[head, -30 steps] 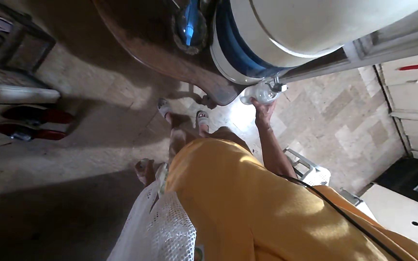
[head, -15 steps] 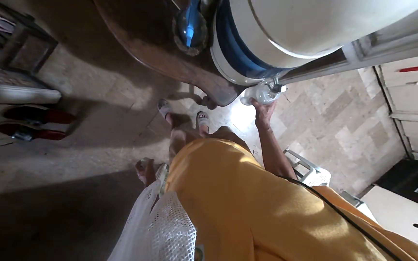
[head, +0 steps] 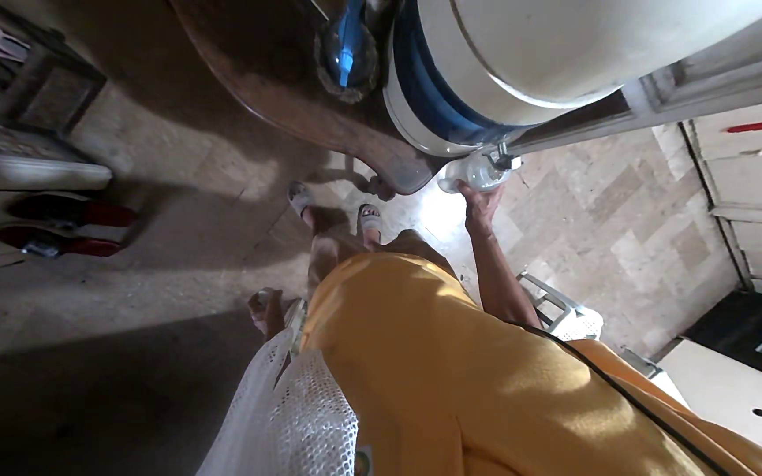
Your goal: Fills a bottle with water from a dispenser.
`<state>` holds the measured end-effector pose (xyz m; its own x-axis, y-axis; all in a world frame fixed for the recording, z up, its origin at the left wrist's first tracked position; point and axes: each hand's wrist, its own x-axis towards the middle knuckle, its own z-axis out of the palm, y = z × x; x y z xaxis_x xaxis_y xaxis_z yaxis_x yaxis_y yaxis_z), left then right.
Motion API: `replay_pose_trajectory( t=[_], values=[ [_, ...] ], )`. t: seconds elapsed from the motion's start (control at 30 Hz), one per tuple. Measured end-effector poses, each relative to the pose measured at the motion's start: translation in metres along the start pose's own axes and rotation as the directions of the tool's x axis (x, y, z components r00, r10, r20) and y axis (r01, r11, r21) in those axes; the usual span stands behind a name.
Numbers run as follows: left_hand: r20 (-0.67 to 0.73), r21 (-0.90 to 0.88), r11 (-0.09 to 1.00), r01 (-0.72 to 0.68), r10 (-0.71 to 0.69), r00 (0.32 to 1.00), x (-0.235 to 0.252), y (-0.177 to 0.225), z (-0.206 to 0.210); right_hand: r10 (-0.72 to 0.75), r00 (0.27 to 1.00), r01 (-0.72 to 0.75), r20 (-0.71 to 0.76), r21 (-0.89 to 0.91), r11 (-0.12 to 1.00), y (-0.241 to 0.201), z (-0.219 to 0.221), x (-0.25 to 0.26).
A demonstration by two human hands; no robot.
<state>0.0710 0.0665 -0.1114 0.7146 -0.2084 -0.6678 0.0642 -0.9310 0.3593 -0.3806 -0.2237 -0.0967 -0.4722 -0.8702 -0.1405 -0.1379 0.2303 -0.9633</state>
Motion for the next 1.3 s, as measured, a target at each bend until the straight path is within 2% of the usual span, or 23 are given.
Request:
replay_pose_trajectory(
  t=[0.2,0.37,0.6,0.67,0.73,0.77,0.83,0.87,1.3],
  values=[
    [-0.029,-0.052,0.999,0.004,-0.005,1.000,-0.005,0.005,0.003,0.013,1.000,-0.013,0.007,0.051,0.999,0.000,-0.001,-0.001],
    [-0.003,-0.038,0.999,0.023,-0.023,1.000,-0.013,0.015,-0.001,0.016,1.000,-0.016,0.010,0.042,0.999,-0.002,-0.001,-0.001],
    [-0.017,-0.056,0.998,0.040,-0.041,0.999,-0.007,0.011,0.002,0.019,1.000,-0.019,0.007,0.016,1.000,-0.001,-0.002,0.000],
    [-0.016,-0.026,1.000,-0.017,0.016,1.000,0.004,-0.002,0.003,0.017,1.000,-0.017,0.008,0.002,1.000,-0.001,-0.002,0.000],
    [-0.025,0.042,0.986,-0.158,0.160,0.987,0.015,-0.019,0.002,0.010,1.000,-0.010,0.016,0.004,1.000,-0.002,-0.003,0.000],
    [-0.096,0.040,0.977,-0.211,0.213,0.972,0.015,-0.024,0.007,0.008,1.000,-0.008,0.017,0.020,1.000,-0.003,-0.003,0.000],
    [-0.020,-0.013,0.999,-0.034,0.033,0.999,-0.001,0.003,0.000,0.006,1.000,-0.007,0.013,0.045,0.999,-0.003,-0.003,-0.001],
    [-0.017,-0.028,1.000,0.006,-0.006,1.000,-0.005,0.010,-0.001,0.005,1.000,-0.006,0.015,0.054,0.999,-0.003,-0.002,-0.001],
    [-0.021,-0.036,0.999,-0.027,0.026,0.999,-0.018,0.033,-0.005,0.024,0.999,-0.024,0.024,0.012,1.000,0.000,-0.006,0.000]
  ],
)
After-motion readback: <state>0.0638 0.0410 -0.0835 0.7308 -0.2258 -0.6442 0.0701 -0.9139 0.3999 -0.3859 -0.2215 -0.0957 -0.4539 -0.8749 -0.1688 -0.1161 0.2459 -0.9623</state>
